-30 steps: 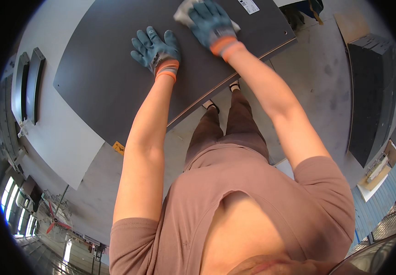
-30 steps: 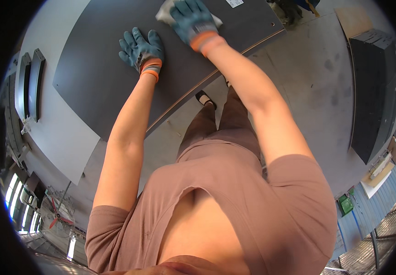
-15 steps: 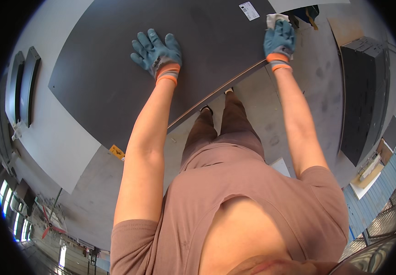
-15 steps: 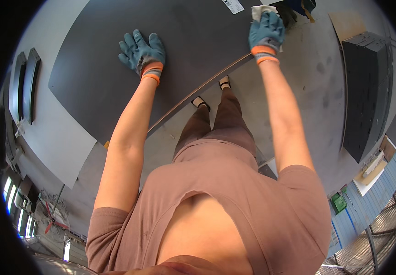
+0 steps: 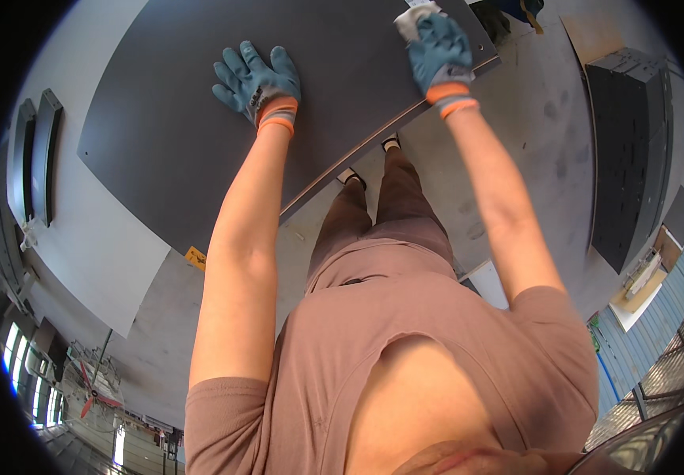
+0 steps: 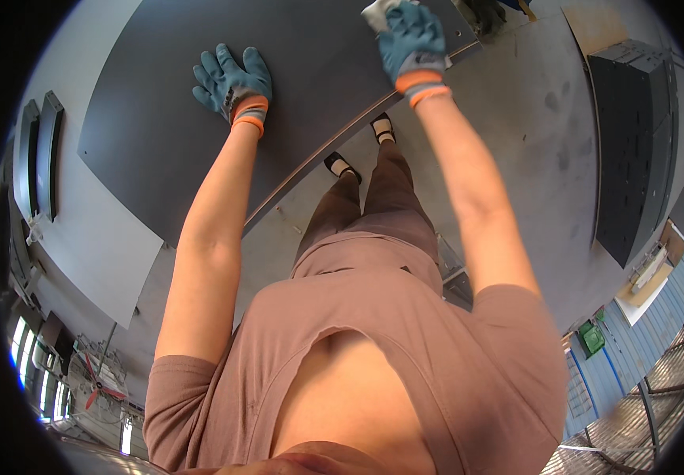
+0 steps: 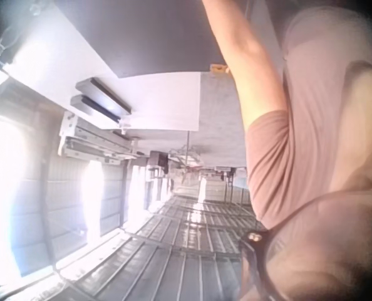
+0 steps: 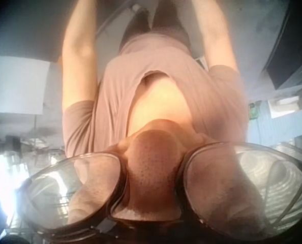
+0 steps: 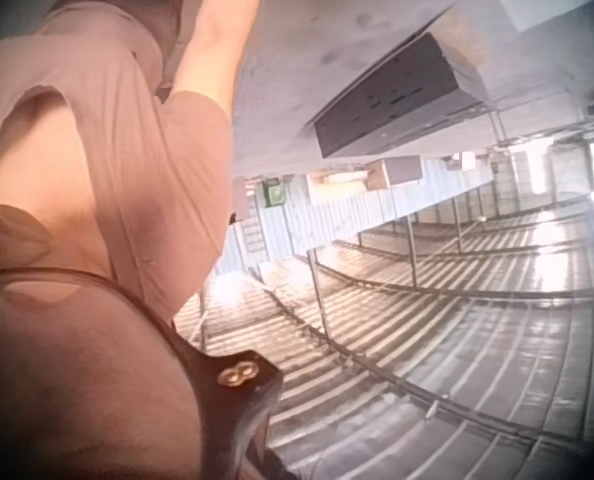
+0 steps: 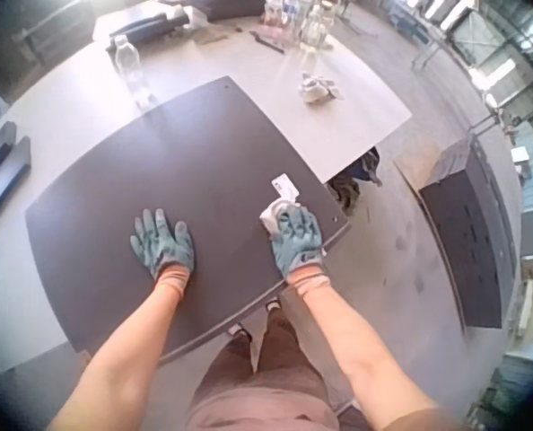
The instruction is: The person wipes a large dark rectangular panel with a white cloth, repeatedly refilling the cloth with liquid from a clear bottle. They wipe the entire surface area multiple times, flipping the cloth and repositioning the bottle as needed.
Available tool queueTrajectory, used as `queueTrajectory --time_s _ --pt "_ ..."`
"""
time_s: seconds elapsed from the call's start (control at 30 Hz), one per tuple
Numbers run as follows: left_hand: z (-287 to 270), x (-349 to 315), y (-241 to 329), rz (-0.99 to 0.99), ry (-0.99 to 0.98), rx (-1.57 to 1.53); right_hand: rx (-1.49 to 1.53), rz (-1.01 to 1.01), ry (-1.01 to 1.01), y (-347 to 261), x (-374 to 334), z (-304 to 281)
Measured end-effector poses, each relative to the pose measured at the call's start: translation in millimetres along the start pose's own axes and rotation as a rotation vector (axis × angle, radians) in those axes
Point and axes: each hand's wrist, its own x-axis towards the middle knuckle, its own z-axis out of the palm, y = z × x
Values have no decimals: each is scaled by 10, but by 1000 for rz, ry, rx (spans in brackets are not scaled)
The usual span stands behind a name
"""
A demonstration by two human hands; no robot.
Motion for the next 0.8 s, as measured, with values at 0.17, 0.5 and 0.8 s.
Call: queueTrajectory --time_s 0.17,0.5,0.8 --pt "17 -7 -65 -13 19 -20 180 185 -113 -150 -54 -391" --pt "68 4 -84 10 47 7 386 820 -816 -466 -209 -340" --pt "19 10 -55 1 13 -13 903 918 -650 -379 -325 -293"
